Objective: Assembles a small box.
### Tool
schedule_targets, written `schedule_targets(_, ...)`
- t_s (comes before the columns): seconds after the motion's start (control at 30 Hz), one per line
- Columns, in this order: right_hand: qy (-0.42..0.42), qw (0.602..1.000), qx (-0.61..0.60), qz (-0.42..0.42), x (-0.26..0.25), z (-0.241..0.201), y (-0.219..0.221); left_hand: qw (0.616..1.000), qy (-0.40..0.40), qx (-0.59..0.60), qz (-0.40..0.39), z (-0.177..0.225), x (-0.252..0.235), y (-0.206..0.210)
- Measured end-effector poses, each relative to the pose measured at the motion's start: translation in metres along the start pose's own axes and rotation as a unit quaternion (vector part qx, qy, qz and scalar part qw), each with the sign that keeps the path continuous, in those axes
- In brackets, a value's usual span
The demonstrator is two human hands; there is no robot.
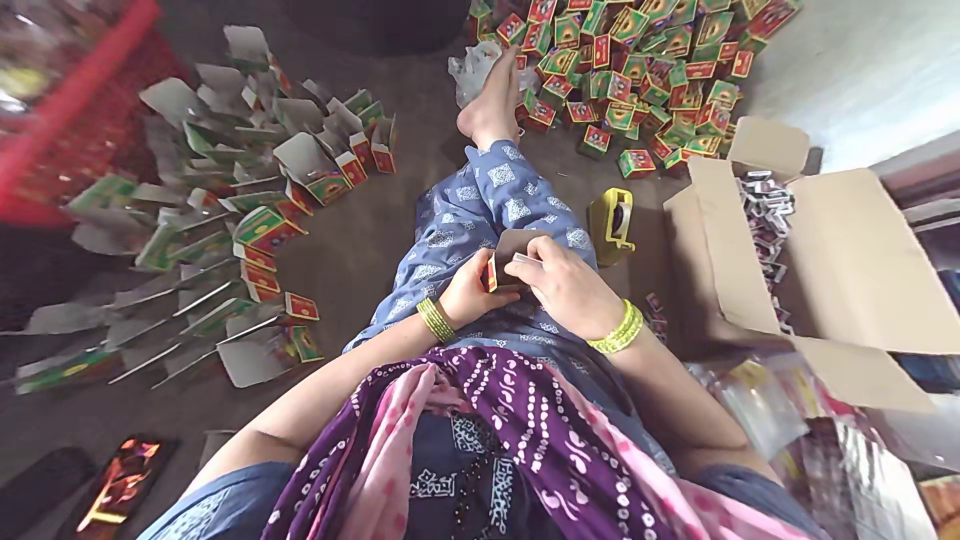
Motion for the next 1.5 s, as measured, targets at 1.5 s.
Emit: schedule_targets(1.5, 0.157, 0.953, -0.258, -0.038, -0.023, 0.008, 0.003, 1.000, 0.014, -0.005, -0.022, -0.001, 0.000, 0.003)
Point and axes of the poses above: each hand's wrist, its own x-axis away from the middle knuckle, its own y-axis out of the palm, z = x × y, the point moved 3 cm from there along -x, towards the middle knuckle
